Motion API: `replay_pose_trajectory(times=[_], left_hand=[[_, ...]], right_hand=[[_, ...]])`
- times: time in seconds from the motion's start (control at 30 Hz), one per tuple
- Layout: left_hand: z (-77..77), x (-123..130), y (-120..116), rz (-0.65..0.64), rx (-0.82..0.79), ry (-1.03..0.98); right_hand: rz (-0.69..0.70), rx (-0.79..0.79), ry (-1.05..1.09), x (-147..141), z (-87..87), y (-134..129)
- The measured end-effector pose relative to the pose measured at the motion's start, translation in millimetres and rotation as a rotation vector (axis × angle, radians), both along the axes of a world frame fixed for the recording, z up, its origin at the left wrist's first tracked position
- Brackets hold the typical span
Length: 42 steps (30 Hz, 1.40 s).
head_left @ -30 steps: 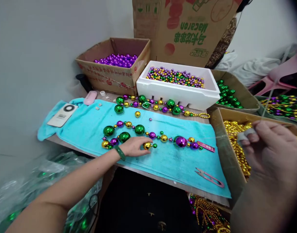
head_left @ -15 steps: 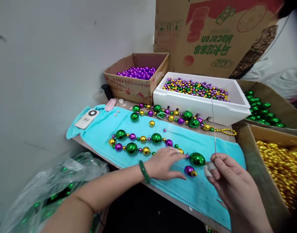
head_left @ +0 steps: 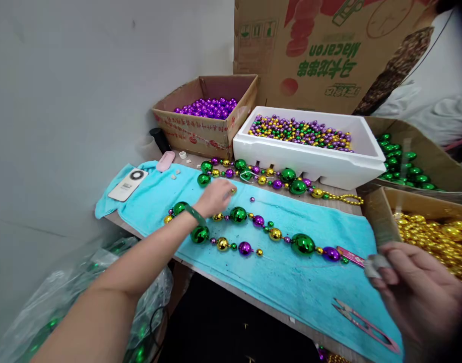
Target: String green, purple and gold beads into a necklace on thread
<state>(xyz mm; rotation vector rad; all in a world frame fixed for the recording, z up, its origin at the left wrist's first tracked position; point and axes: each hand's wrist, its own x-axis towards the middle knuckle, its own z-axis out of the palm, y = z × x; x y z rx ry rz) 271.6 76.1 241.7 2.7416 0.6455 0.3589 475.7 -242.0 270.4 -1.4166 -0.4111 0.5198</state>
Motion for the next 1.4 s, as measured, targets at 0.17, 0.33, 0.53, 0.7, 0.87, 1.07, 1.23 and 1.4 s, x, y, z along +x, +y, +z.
replay_pose_trajectory(times=[0.17,0.33,0.53,0.7,0.87,1.07,1.23,1.4], left_hand=[[-6.3,-11,87,0.386,0.075,0.177],[-18.5,-18,94,0.463,-0.112,0.127],[1.0,-1,50,0.492,-1.022,-0.476],[16.1,11,6,0.332,-1.825,-0.778],[17.2,15,-11,0.293,-1.932,-0.791],[13.5,13,-19,0.164,-1.894,-0.756],[16.2,9,-25,0.139,-1.865,-0.740],[15.5,6,-24,0.180,-1.768,-0.735]], right_hand=[[0.157,-0.039,0.128,-45,-16.4,31],[0.252,-0.136,0.003,-55,-37.3,48],[0.252,-0.162,-0.248,-73,-55.8,62],[0.278,-0.173,-0.392,-80,-59.1,65],[0.291,-0.193,-0.426,-83,-58.0,62],[0.258,-0.200,-0.402,-85,-56.2,59],[0.249,-0.186,-0.394,-85,-55.4,58],[0.263,-0.210,-0.386,-80,-57.1,53]])
